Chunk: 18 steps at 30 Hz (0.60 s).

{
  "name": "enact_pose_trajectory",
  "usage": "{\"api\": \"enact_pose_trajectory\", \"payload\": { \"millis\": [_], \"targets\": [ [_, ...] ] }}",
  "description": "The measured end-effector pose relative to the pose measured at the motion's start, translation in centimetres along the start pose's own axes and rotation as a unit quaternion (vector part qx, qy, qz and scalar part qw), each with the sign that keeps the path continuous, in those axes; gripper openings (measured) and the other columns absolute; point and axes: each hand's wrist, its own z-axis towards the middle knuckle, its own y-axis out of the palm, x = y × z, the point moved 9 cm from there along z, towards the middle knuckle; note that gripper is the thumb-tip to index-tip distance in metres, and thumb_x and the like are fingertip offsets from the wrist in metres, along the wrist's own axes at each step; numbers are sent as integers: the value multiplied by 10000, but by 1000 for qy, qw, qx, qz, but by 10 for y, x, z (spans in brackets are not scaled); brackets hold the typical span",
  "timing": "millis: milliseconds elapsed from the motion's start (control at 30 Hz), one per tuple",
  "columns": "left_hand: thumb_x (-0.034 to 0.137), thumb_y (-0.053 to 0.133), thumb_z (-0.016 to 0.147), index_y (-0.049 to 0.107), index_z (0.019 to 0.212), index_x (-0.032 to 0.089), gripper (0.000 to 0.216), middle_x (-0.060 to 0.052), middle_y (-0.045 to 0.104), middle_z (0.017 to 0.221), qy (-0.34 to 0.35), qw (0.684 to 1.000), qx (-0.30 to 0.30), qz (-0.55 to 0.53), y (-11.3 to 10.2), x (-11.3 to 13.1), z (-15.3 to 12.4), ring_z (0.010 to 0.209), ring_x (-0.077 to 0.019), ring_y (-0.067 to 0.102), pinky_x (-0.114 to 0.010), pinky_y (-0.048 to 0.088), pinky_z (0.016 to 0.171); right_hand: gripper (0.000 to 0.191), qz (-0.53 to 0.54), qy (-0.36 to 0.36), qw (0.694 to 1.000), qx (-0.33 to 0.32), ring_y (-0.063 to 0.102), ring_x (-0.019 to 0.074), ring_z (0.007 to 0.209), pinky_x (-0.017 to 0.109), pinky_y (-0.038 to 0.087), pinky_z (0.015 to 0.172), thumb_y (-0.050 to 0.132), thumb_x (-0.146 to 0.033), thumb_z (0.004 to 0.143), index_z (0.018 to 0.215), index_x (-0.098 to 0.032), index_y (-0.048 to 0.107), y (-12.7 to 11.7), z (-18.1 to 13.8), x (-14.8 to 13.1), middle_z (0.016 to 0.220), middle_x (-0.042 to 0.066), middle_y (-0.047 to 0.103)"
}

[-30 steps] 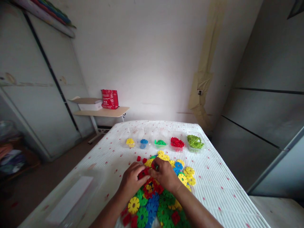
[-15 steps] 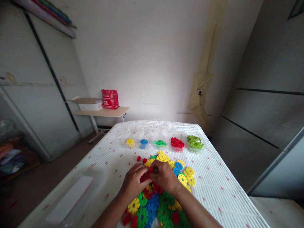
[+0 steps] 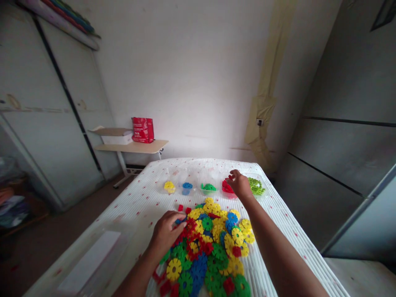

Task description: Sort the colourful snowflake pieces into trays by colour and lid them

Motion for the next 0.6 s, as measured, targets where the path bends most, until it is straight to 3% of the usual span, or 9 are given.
{"api": "enact_pose_trajectory", "payload": {
  "millis": [133, 267, 433, 600],
  "targets": [
    [145, 583, 706, 674, 825, 204, 161, -30, 690, 871, -35, 999, -1, 3, -1, -11, 1, 864, -165, 614, -304, 474, 820, 242, 5, -6, 1000, 7, 590, 157, 627, 253, 417, 601, 521, -276, 711, 903, -164, 617, 0, -10, 6, 841, 82, 676],
    [150, 571, 720, 675, 830, 202, 160, -30, 688, 872, -59, 998, 5, 13, -4, -17, 1, 875, -169, 606, -307, 468, 819, 206, 6, -86, 992, -94, 582, 145, 607, 233, 394, 583, 446, -248, 771, 735, -173, 635, 26, -48, -11, 687, 38, 658],
    [122, 553, 727, 669, 835, 194, 174, -32, 687, 886, -56, 998, 10, 22, -4, -17, 1, 891, -167, 600, -308, 462, 832, 180, -65, -104, 964, -234, 603, 134, 698, 212, 383, 621, 483, -208, 779, 800, -200, 662, 70, -86, -32, 779, 14, 683],
    [129, 571, 718, 673, 827, 199, 165, -29, 688, 873, -52, 998, 5, 20, -2, -19, 0, 882, -164, 607, -309, 464, 832, 193, -176, -61, 949, -256, 617, 173, 776, 237, 373, 621, 506, -187, 771, 868, -205, 672, 89, -98, -34, 870, 64, 682]
  ]
}}
